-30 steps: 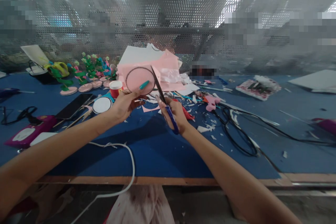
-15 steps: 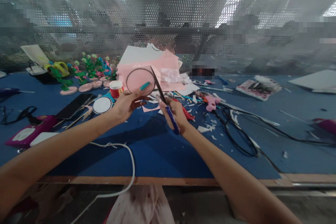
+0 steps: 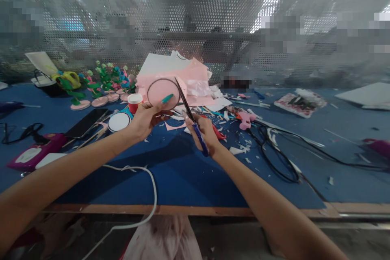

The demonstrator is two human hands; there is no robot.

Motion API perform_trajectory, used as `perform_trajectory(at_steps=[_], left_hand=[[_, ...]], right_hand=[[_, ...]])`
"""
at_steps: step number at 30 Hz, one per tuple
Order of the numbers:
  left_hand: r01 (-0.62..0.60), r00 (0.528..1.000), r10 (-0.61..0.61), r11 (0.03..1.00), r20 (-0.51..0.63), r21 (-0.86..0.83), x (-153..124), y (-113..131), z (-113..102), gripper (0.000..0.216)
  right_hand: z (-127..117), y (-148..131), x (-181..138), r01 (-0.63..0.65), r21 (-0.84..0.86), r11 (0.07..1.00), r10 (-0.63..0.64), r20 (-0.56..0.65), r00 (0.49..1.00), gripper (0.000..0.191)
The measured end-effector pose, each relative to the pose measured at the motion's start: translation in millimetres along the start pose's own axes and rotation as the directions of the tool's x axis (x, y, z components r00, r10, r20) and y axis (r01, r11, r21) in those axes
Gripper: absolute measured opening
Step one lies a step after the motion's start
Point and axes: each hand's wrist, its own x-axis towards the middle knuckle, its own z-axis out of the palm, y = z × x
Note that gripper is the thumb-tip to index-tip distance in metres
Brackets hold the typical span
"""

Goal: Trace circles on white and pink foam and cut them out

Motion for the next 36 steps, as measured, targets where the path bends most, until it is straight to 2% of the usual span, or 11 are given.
perform_trajectory(at_steps=[10, 18, 36], left_hand=[[-0.025, 1.0, 0.025, 1.0, -0.011, 0.012, -0.2, 0.4, 1.0, 0.015], [-0.059, 0.998, 0.059, 0.993, 0.006, 0.1, 0.6, 2.5, -0.3, 0.02], [-0.098, 0.995, 0.093, 0.983, 0.041, 0.157, 2.6, 3.7, -4.2, 0.024]], right_hand=[[-0.9, -0.8, -0.1, -0.007, -0.008, 1.0, 0.007, 0.012, 1.0, 0.063], [-1.4, -4.9, -0.9, -0.026, -0.031, 0.999, 0.026, 0.022, 0.999, 0.062], [-5.9, -8.0, 2.7, 0.052, -0.107, 0.993, -0.051, 0.009, 0.999, 0.058]])
